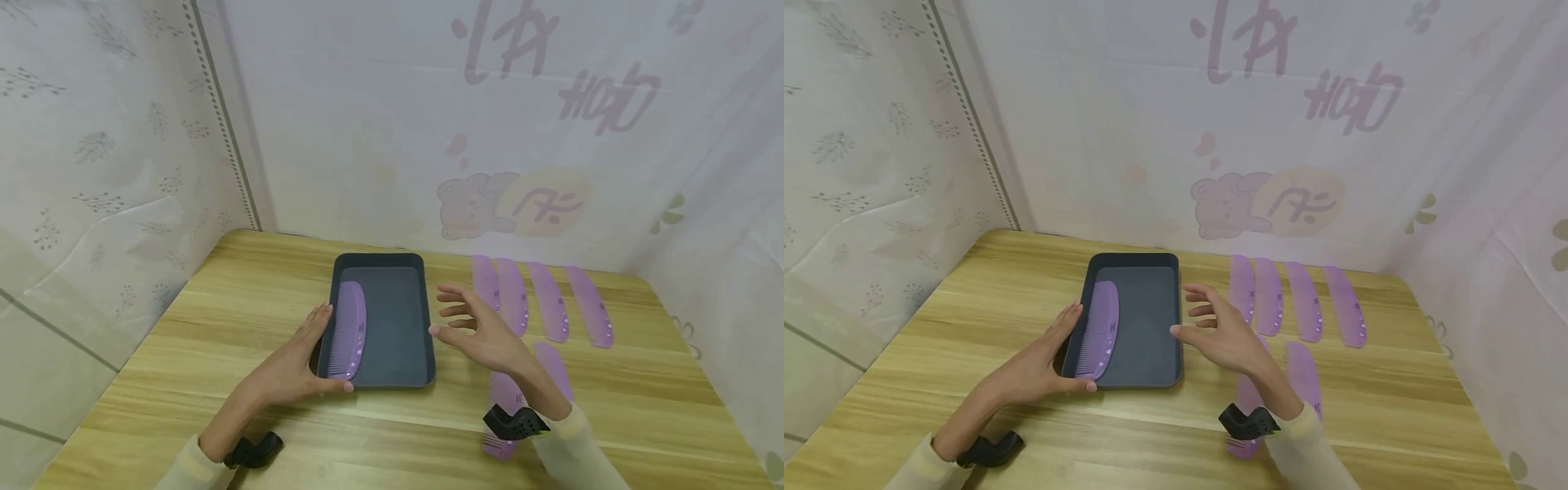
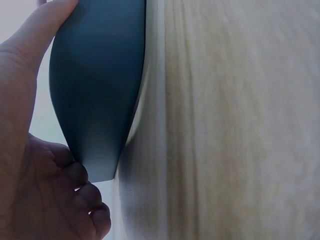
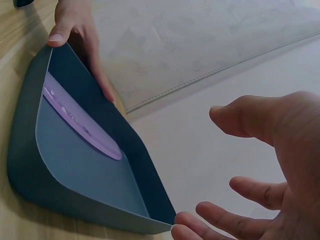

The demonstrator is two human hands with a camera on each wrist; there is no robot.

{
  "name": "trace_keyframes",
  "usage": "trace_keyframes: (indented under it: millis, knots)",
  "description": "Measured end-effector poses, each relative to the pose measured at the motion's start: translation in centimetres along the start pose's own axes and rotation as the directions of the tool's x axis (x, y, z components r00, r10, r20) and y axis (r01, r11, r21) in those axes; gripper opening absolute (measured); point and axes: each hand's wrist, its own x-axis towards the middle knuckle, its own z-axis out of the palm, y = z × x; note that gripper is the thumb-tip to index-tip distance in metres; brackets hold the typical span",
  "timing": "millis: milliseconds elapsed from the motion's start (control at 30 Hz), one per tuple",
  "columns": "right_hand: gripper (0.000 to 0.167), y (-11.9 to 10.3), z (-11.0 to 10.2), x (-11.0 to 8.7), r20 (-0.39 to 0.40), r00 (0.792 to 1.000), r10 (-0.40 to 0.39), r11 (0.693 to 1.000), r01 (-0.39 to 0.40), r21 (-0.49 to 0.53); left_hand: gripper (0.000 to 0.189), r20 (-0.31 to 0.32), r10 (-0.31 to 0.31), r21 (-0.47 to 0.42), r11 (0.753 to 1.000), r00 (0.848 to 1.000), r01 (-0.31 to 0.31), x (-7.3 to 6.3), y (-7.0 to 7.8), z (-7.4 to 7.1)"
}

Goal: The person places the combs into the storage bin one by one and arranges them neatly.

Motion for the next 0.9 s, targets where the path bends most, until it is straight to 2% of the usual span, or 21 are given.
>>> trace_keyframes:
  millis: [467,900]
  knots:
    - [0.072,0.6,-2.4,-2.1,-0.066,0.997,-0.051,0.997,0.047,-0.061,0.144,0.0,-0.003,-0.004,1.0,1.0,0.003,0.0,0.2,0.0]
    - [0.073,2.1,-5.2,-3.9,-0.094,0.996,-0.011,0.996,0.002,-0.093,0.145,0.003,-0.014,-0.009,1.0,1.0,0.014,-0.1,0.1,0.0]
